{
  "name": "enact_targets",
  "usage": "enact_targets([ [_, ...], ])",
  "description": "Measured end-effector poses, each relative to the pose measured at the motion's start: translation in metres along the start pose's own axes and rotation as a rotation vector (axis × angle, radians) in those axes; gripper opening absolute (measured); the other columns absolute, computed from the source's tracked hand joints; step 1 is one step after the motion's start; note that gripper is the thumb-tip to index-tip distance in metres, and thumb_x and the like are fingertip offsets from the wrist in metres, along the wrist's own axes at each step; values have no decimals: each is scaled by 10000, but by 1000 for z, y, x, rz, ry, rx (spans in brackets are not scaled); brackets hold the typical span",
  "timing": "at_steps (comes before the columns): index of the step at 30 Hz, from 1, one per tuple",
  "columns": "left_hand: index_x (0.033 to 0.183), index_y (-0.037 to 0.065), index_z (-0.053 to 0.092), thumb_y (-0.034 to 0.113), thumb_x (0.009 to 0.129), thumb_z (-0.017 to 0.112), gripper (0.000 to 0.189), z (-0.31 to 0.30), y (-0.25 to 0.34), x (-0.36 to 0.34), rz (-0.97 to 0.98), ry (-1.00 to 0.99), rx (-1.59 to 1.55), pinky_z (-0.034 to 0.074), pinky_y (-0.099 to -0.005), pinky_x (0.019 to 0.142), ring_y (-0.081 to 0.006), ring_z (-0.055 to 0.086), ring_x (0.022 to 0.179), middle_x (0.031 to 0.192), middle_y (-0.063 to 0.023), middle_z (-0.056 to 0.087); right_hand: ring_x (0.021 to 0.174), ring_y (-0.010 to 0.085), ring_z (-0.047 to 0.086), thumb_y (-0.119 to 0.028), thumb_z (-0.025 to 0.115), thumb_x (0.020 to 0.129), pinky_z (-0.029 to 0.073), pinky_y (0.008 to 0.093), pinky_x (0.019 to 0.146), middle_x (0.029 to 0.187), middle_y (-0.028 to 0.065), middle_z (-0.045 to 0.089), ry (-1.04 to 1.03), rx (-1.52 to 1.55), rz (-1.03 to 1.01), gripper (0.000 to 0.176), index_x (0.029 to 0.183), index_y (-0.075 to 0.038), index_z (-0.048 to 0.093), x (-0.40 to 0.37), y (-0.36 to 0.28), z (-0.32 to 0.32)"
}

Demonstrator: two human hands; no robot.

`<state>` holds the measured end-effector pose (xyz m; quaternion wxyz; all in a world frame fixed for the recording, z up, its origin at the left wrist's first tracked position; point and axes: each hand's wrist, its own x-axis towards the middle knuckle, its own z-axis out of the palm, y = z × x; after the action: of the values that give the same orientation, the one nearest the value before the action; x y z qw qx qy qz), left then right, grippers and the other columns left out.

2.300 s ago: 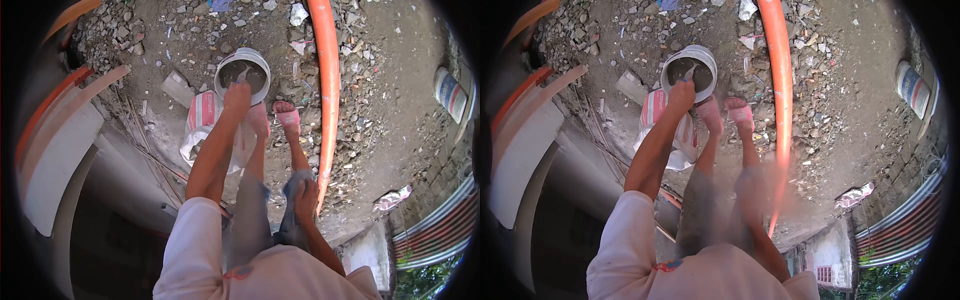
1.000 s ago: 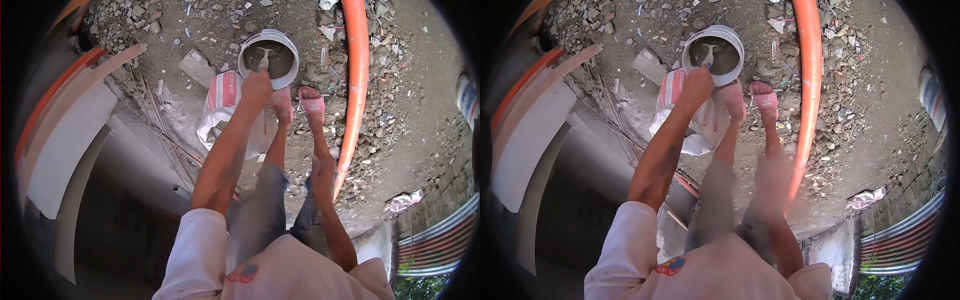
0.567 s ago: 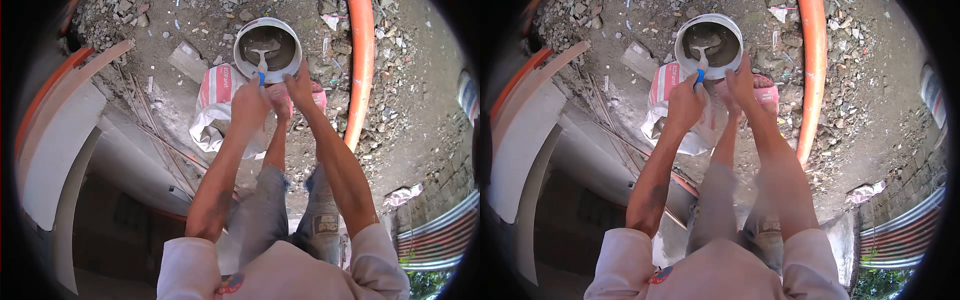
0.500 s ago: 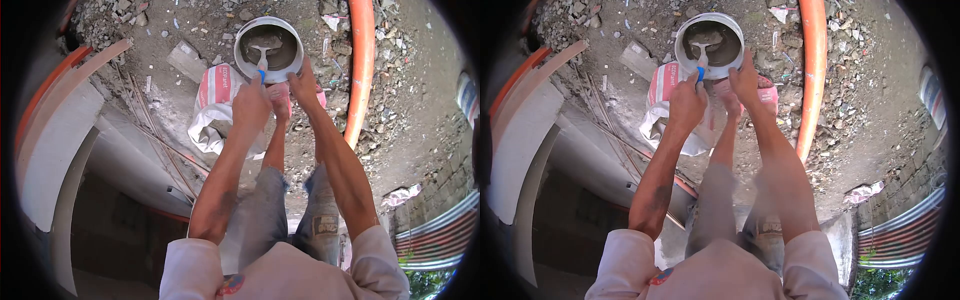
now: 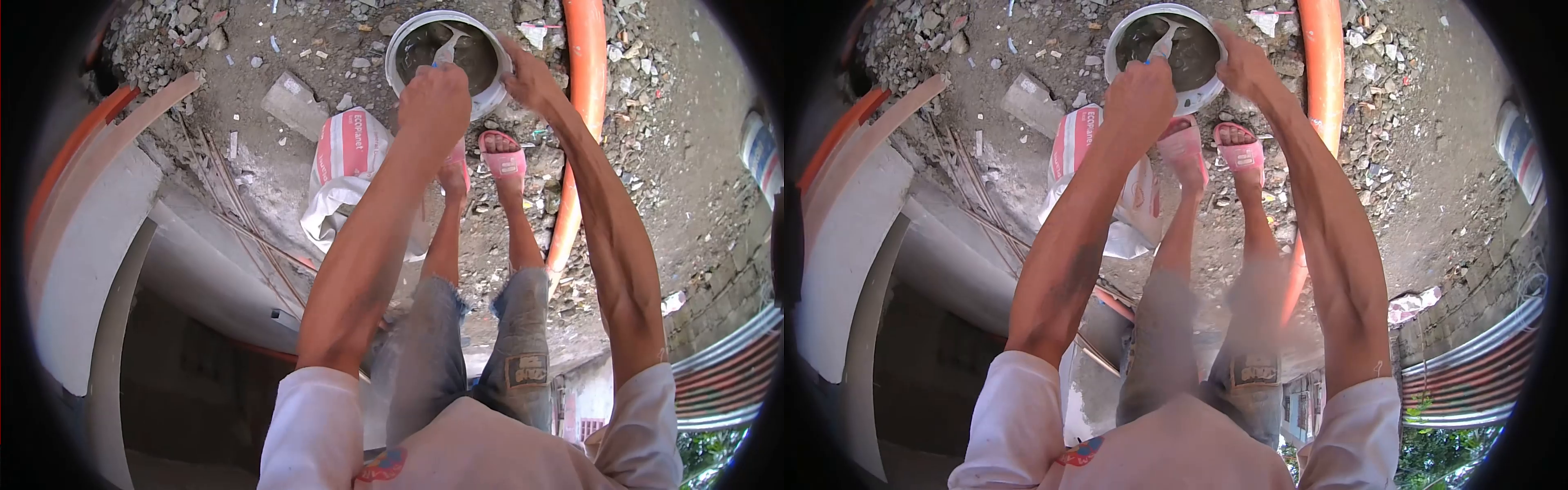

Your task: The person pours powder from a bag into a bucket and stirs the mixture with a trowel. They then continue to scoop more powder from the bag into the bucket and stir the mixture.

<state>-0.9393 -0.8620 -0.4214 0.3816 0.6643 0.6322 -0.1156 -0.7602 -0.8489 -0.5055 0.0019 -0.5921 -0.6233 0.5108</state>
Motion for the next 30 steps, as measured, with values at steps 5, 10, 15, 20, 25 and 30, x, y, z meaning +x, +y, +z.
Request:
enact_targets([
  [5,881,-46,623,108,816,521,197,19,1,41,74,57,-23,538,-458,726,-397,652,828,873,-254,644,1095,237,575,-99,609,861,486,322,897,1357,151,496,47,245,43,612,1418,-72,356,-8,9,4],
  [10,1021,-95,595,93,815,529,287,43,-15,6,-25,33,86,552,-428,711,-367,662,852,906,-274,632,997,130,563,-175,627,894,516,280,840,1255,135,560,-13,417,205,555,1395,-72,412,-25,-1,6],
  [15,1067,-120,553,82,808,539,328,36,-11,-15,-81,-40,4,555,-430,676,-381,666,811,875,-294,623,967,137,569,-180,626,899,511,301,854,1213,86,581,98,517,102,536,1385,-71,429,-22,18,26],
  [20,1044,-91,571,113,798,561,320,43,-8,-27,-169,-27,-66,539,-462,720,-410,655,818,876,-288,630,986,151,584,-205,639,892,520,302,807,1228,89,582,100,476,192,540,1375,-66,442,-27,8,22],
  [25,1054,-60,572,133,793,551,325,16,-19,-28,-198,-109,-340,501,-491,783,-436,628,866,859,-277,638,1013,182,604,-227,615,898,563,320,716,1265,119,570,208,601,265,499,1361,-113,469,-34,-3,30],
  [30,1064,-84,586,114,815,525,324,-19,-11,-59,-142,-161,-213,504,-467,768,-403,642,854,879,-271,642,891,173,620,-246,618,893,557,323,669,1192,118,599,196,614,251,510,1367,-138,464,-37,-4,28],
])
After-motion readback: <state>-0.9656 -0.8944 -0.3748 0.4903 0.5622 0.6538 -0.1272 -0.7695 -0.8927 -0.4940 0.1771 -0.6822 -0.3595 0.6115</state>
